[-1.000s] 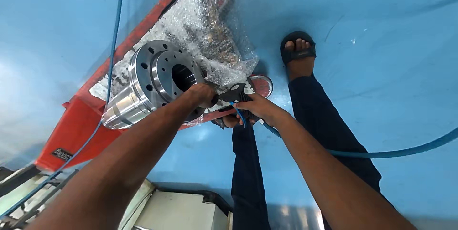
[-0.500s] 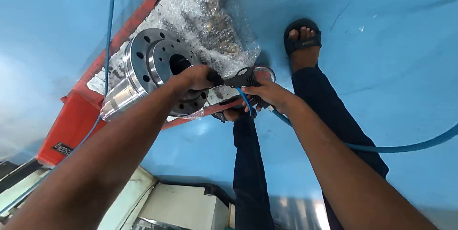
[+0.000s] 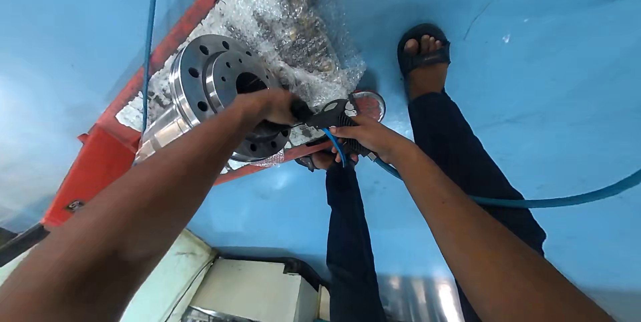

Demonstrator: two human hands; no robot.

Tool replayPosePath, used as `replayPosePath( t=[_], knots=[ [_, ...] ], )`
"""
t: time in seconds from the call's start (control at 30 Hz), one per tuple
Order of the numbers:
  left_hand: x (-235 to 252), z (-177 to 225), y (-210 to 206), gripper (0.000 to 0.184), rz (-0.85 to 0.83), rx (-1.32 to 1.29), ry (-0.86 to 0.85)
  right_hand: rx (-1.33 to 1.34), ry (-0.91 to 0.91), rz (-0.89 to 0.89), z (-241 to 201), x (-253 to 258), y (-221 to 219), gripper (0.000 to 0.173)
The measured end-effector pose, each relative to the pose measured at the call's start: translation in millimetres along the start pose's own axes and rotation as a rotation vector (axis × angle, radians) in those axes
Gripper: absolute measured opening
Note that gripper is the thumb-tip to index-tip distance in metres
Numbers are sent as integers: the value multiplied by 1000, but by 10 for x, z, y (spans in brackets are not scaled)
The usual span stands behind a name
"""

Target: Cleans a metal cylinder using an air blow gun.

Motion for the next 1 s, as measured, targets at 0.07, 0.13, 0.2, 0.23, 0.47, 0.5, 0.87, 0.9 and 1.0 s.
replayPosePath(
  t=[0.07, 0.13, 0.2, 0.23, 0.47, 0.5, 0.87, 0.9, 1.0],
  knots=[
    [125, 78, -237, 44, -79, 159, 51, 6, 3, 5, 4, 6, -27, 32],
    [214, 103, -360, 40, -114, 239, 98, 24, -20, 9, 45, 10, -84, 31],
    [275, 62, -372, 40, -120, 264, 125, 48, -33, 10, 75, 23, -121, 31],
    [292, 50, -361, 40, -127, 268, 132, 55, -35, 13, 81, 31, -128, 31],
    [237, 147, -373, 32, -140, 313, 158, 83, 5, 38, 172, 105, -128, 29],
    [235, 149, -391, 32, -130, 316, 149, 77, -2, 53, 177, 103, -128, 29],
    [291, 122, -439, 34, -81, 324, 114, 86, -7, 53, 174, 105, -136, 29],
    [295, 125, -440, 35, -83, 326, 114, 83, -4, 53, 176, 106, -133, 29],
    [276, 147, -438, 36, -97, 336, 117, 97, -10, 31, 195, 113, -145, 30]
  ],
)
Point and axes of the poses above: each hand's wrist, its own x-axis towards the middle knuckle, its own y-axis out of the back of the hand, z = x × y, the point moved 8 cm from there along x, towards the middle knuckle, and after that the axes turned 12 degrees about -z, right-handed, at the moved point
